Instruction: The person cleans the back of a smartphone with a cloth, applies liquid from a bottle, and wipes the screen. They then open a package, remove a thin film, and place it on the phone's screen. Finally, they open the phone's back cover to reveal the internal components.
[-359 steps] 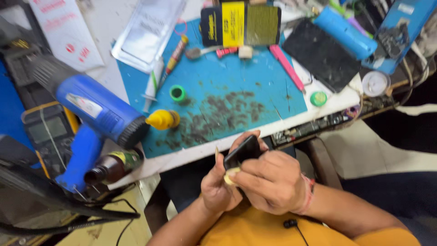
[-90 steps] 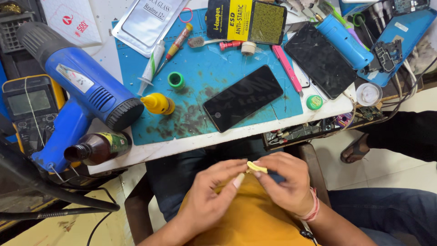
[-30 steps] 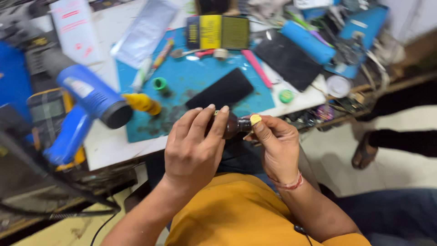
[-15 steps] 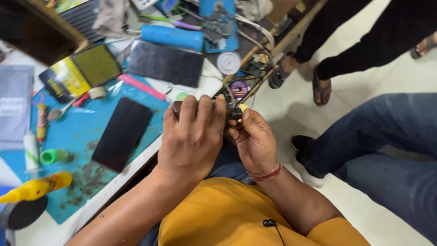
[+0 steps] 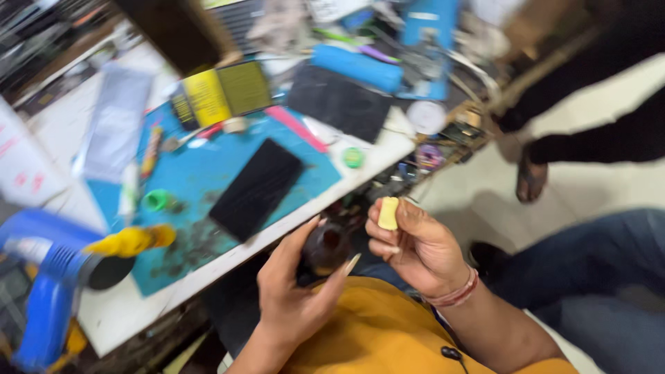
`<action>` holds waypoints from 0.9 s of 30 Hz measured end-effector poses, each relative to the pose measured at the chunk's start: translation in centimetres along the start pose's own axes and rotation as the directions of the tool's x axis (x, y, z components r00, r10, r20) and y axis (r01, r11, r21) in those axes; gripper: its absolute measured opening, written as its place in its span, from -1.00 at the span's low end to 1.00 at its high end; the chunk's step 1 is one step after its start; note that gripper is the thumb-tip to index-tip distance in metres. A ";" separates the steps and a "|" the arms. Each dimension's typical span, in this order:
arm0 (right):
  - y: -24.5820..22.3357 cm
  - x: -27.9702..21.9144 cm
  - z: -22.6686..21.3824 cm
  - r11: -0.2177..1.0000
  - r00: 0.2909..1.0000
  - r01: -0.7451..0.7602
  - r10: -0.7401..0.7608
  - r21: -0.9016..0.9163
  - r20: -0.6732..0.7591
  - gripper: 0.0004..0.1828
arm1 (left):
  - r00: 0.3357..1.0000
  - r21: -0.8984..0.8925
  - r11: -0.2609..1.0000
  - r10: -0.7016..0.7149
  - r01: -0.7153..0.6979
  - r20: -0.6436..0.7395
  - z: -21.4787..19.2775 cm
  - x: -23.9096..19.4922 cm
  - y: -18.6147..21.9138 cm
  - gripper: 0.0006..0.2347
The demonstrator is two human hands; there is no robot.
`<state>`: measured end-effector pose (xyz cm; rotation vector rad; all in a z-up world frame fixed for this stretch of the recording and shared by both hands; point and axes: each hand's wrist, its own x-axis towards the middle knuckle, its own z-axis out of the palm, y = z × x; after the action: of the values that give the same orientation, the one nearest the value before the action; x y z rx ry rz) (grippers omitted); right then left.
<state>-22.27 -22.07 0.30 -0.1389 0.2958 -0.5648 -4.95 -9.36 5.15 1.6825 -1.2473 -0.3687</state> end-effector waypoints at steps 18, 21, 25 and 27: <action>9.1 13.8 8.8 -0.774 0.714 0.275 -0.233 -0.571 0.660 -0.88 | 0.632 -0.071 0.970 -0.205 0.231 -0.747 -13.7 -11.6 -14.1 -0.43; 13.0 13.3 8.2 -0.704 0.713 0.451 -0.086 -0.549 0.696 -0.89 | 0.635 -0.060 0.967 -0.209 0.248 -0.744 -13.5 -12.0 -14.8 -0.37; 12.6 13.1 7.5 -0.708 0.756 0.428 -0.061 -0.562 0.652 -0.85 | 0.667 0.084 0.965 -0.108 0.250 -0.737 -13.0 -12.9 -14.6 -0.23; 9.0 14.9 7.7 -0.770 0.744 0.294 -0.187 -0.565 0.642 -0.84 | 0.641 0.295 0.920 0.065 0.258 -0.765 -12.1 -13.4 -14.8 -0.19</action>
<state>-3.32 -22.32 2.17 -2.5862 0.6749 -0.8628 6.17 8.43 -5.13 1.9235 -0.5818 0.5516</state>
